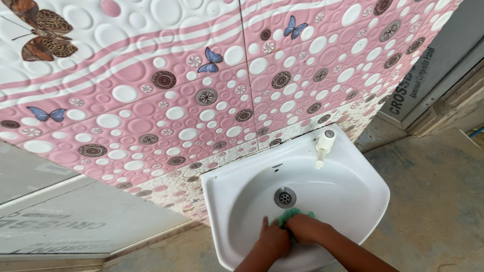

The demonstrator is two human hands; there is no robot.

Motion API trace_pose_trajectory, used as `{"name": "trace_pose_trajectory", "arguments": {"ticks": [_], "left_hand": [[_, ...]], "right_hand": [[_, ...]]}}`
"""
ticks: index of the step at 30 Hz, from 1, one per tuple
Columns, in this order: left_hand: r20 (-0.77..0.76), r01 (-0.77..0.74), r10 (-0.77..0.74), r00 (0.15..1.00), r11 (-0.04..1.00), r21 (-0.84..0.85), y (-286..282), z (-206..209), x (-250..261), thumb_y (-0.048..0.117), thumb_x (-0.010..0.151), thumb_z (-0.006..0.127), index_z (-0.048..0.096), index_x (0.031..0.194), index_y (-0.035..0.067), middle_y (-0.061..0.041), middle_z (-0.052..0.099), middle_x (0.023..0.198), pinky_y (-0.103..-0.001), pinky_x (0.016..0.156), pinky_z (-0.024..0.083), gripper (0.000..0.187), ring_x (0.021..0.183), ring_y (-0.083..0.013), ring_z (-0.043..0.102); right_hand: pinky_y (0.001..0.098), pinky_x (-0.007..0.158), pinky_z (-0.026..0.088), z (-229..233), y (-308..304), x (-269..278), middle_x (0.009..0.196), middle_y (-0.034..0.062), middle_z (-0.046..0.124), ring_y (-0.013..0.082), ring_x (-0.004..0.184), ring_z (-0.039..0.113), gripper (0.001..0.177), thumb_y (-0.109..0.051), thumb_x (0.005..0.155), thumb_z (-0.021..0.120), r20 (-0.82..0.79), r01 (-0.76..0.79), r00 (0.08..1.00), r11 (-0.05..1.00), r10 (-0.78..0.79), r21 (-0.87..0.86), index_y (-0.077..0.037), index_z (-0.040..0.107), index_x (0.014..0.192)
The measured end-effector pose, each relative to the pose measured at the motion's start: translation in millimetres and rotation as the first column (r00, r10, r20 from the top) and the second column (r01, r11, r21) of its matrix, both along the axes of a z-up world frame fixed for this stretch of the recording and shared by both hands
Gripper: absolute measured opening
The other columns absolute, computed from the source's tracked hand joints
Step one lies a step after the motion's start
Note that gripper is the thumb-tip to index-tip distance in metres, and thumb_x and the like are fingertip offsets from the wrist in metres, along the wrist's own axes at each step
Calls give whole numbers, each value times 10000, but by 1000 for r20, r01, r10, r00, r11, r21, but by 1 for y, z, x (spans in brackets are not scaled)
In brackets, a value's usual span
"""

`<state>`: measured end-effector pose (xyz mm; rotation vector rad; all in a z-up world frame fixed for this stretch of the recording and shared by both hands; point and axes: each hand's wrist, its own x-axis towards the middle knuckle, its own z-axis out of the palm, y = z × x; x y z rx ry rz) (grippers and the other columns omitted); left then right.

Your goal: The person scrubs a white wall-mounted sink using a green sponge. They wipe the basin, rim, and faucet area repeatedly with both hands.

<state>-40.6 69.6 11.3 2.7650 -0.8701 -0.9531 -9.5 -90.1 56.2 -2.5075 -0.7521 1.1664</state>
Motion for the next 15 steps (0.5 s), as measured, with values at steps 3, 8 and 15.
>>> {"name": "trace_pose_trajectory", "arguments": {"ticks": [3, 8, 15], "left_hand": [[-144, -22, 12, 990, 997, -70, -4, 11, 9, 124, 837, 597, 729, 1126, 51, -197, 723, 1154, -561, 1100, 391, 326, 1188, -367, 632], [-312, -93, 52, 949, 989, -115, -14, 24, 20, 101, 829, 580, 715, 1142, 92, -232, 720, 1078, -484, 850, 559, 341, 986, -398, 692], [-269, -53, 28, 963, 995, -86, -41, 6, 31, 117, 787, 641, 715, 1145, 44, -224, 715, 1117, -472, 895, 572, 373, 1074, -378, 679]], "right_hand": [[434, 911, 528, 12, -9, -3, 1091, 161, 715, 329, 1037, 677, 196, -89, 905, 605, -16, 67, 998, 997, -68, -32, -58, 740, 1043], [429, 916, 523, 25, -31, -2, 1109, 146, 716, 333, 1031, 665, 241, -104, 894, 596, -46, 131, 990, 991, -131, 15, -118, 753, 1076], [429, 937, 526, 9, -41, 1, 1097, 143, 729, 324, 1046, 678, 202, -122, 920, 589, -12, 213, 977, 976, -213, -35, -90, 759, 1025]]}}
